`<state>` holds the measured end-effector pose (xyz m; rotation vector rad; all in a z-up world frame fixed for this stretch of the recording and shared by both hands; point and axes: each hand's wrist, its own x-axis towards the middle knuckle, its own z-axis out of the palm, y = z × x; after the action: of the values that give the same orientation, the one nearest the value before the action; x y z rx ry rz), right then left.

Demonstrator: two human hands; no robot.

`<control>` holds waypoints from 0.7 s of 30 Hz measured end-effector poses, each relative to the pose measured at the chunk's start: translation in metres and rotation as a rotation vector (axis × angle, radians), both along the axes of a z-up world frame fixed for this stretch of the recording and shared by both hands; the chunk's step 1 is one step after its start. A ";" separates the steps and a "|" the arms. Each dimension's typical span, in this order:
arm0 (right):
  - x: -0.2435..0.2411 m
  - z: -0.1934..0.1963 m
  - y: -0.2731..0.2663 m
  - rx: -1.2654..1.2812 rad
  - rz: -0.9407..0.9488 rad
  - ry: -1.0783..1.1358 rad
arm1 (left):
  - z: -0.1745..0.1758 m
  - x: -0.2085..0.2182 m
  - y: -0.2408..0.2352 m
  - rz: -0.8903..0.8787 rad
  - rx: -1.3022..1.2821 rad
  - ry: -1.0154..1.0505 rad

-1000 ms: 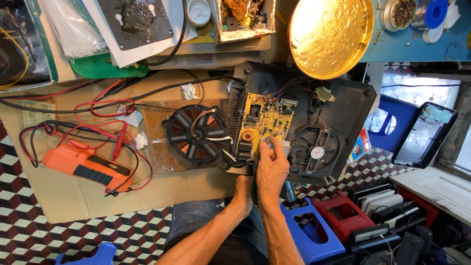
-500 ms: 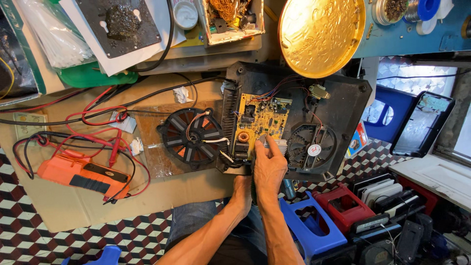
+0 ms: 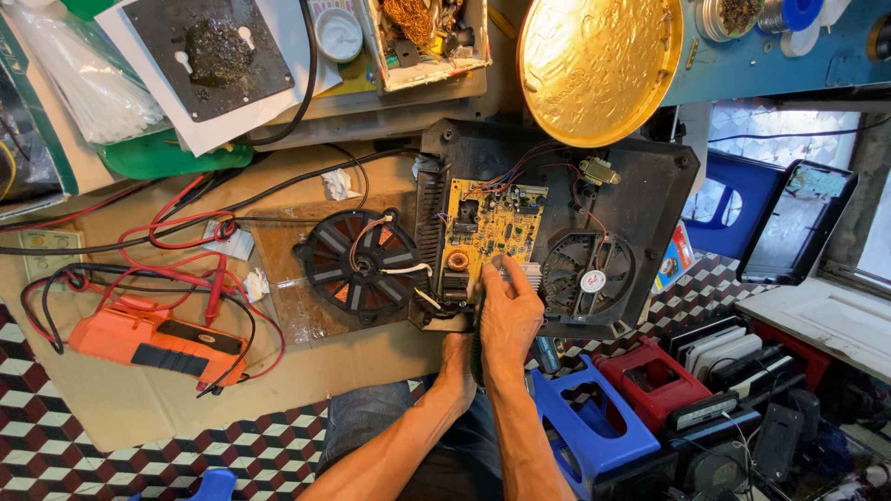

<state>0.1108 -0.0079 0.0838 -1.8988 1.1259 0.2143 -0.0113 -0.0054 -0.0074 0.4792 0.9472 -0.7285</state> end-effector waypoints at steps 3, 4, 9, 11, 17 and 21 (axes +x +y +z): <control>0.001 0.002 0.001 0.003 -0.011 0.010 | 0.000 0.001 0.000 0.012 -0.030 0.036; 0.002 0.002 0.001 0.004 -0.013 0.015 | 0.000 0.001 0.000 0.029 -0.035 0.036; 0.002 0.001 0.002 -0.057 0.028 0.014 | -0.001 0.003 -0.002 0.061 -0.030 0.042; 0.002 0.000 0.002 -0.055 0.025 0.008 | -0.001 0.004 -0.001 0.050 -0.019 0.064; 0.003 -0.002 0.003 -0.070 0.037 0.009 | -0.009 -0.009 -0.006 0.037 -0.009 0.052; 0.003 -0.001 0.007 -0.142 0.089 0.032 | -0.025 -0.023 -0.015 0.136 -0.064 0.154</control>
<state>0.1135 -0.0014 0.0825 -2.0804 1.1044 0.2195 -0.0340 -0.0203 -0.0326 0.3026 1.0863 -0.6773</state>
